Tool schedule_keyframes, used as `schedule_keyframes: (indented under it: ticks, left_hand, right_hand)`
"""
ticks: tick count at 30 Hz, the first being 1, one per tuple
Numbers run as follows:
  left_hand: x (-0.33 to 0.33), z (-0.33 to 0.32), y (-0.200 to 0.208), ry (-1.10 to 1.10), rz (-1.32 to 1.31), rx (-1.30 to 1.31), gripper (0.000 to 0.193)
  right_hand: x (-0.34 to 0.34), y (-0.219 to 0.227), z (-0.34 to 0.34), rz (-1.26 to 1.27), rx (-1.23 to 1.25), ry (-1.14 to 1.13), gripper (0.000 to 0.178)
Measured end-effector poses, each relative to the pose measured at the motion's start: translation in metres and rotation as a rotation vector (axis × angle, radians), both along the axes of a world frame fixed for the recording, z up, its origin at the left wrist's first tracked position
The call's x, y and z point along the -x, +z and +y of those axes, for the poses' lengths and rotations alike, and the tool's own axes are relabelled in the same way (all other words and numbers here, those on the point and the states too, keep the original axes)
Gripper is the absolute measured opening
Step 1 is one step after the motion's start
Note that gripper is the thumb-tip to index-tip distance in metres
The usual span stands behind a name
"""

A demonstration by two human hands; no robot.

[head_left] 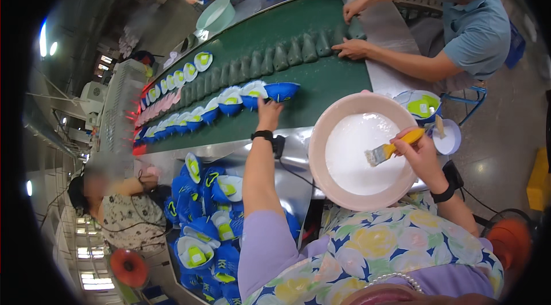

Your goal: Applying glue to the interior and edges of shoe components using a brush and a bowl of adhesive on a factory production line.

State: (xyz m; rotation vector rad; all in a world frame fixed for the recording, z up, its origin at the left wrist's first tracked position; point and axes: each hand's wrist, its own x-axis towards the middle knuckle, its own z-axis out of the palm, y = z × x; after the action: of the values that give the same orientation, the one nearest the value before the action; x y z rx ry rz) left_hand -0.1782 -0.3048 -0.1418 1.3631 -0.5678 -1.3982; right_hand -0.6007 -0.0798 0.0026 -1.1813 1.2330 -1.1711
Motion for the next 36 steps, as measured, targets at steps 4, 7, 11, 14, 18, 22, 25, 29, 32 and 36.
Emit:
schedule_keyframes:
  ticks: [4, 7, 11, 14, 18, 22, 25, 29, 32, 36]
  left_hand:
    - [-0.052, 0.024, 0.019, 0.12, -0.914, 0.155, 0.067]
    - [-0.114, 0.111, 0.054, 0.259, -1.583, 0.419, 0.065]
    - [-0.164, 0.249, 0.051, 0.157, -1.793, -0.468, 0.072]
    - [-0.175, 0.302, 0.032, -0.115, -1.632, -0.503, 0.049]
    - [-0.153, 0.277, 0.047, 0.103, -1.543, -0.229, 0.047]
    - [-0.066, 0.248, 0.076, 0.017, -1.97, 0.361, 0.063]
    - [-0.01, 0.247, 0.081, -0.259, -2.021, 0.468, 0.065]
    - [0.029, 0.276, 0.08, -0.768, -1.935, 0.461, 0.06]
    - [0.058, 0.25, 0.089, -0.445, -1.704, 0.814, 0.043]
    - [0.147, 0.184, 0.078, -0.576, -1.436, 1.025, 0.043]
  right_hand:
    - [0.0, -0.013, -0.001, -0.052, -0.055, -0.024, 0.014]
    - [0.0, -0.028, -0.005, -0.084, -0.116, 0.008, 0.014]
    - [-0.008, -0.038, -0.006, -0.064, -0.103, 0.089, 0.015]
    - [-0.016, -0.034, -0.003, -0.083, -0.079, 0.161, 0.016]
    - [-0.022, -0.026, 0.004, -0.104, -0.094, 0.144, 0.015]
    - [-0.02, -0.026, 0.008, 0.172, 0.114, 0.154, 0.014]
    - [-0.02, -0.03, 0.012, 0.216, 0.18, 0.227, 0.014]
    - [-0.021, -0.033, 0.021, 0.159, 0.064, 0.358, 0.017]
    - [-0.005, -0.031, 0.023, 0.221, 0.174, 0.321, 0.019]
    - [0.013, -0.025, 0.032, 0.293, 0.306, 0.11, 0.022]
